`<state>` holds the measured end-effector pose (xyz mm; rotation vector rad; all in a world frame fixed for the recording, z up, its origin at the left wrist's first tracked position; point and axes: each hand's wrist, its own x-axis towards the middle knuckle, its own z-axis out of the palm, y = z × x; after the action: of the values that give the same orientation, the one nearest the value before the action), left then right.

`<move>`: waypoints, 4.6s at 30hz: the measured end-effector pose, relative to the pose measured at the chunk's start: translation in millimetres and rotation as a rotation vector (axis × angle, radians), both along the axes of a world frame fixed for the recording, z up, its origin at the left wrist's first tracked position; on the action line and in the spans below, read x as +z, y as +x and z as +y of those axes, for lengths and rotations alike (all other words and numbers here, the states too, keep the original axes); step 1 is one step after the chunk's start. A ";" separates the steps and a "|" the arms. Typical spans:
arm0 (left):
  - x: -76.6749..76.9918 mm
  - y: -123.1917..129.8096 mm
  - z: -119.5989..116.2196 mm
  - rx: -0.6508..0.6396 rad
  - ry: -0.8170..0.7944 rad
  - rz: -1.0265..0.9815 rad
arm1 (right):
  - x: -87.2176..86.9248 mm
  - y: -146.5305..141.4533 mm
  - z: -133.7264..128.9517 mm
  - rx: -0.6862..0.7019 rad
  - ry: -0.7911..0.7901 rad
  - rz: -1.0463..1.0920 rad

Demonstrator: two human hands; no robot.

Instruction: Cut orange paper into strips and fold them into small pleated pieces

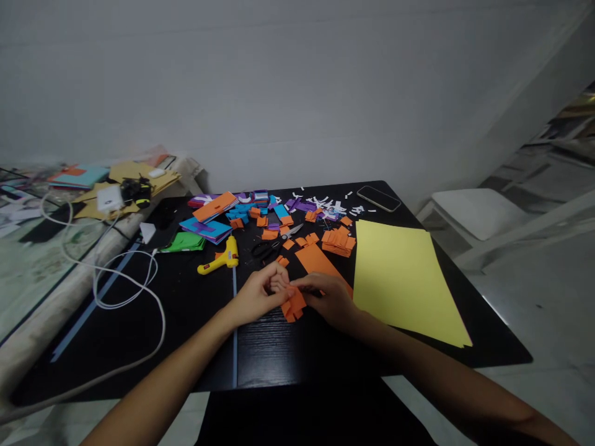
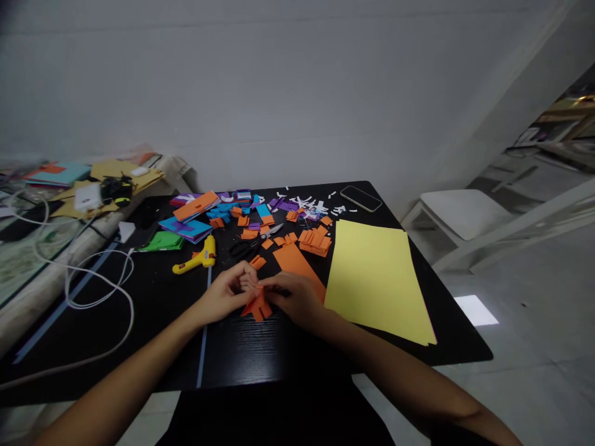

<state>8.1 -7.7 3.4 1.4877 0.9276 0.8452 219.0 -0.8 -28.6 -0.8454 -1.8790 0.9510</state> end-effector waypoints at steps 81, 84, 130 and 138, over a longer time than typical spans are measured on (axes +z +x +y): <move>-2.3 -2.1 3.6 0.119 0.229 0.241 | 11.6 2.2 12.6 0.029 -0.737 0.377; -1.3 -0.1 0.2 0.147 0.300 0.314 | 13.3 0.8 12.4 0.038 -0.858 0.394; -2.5 7.0 -2.3 0.163 0.356 0.323 | 3.2 -4.4 9.7 -0.068 -0.464 0.178; -5.0 5.8 -0.8 0.159 0.393 0.335 | -0.7 -8.9 7.6 0.041 -0.507 0.290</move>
<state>14.0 -8.5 -1.6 1.9563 1.1867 0.9484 210.0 6.8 -29.3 -0.9011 -1.4292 1.5240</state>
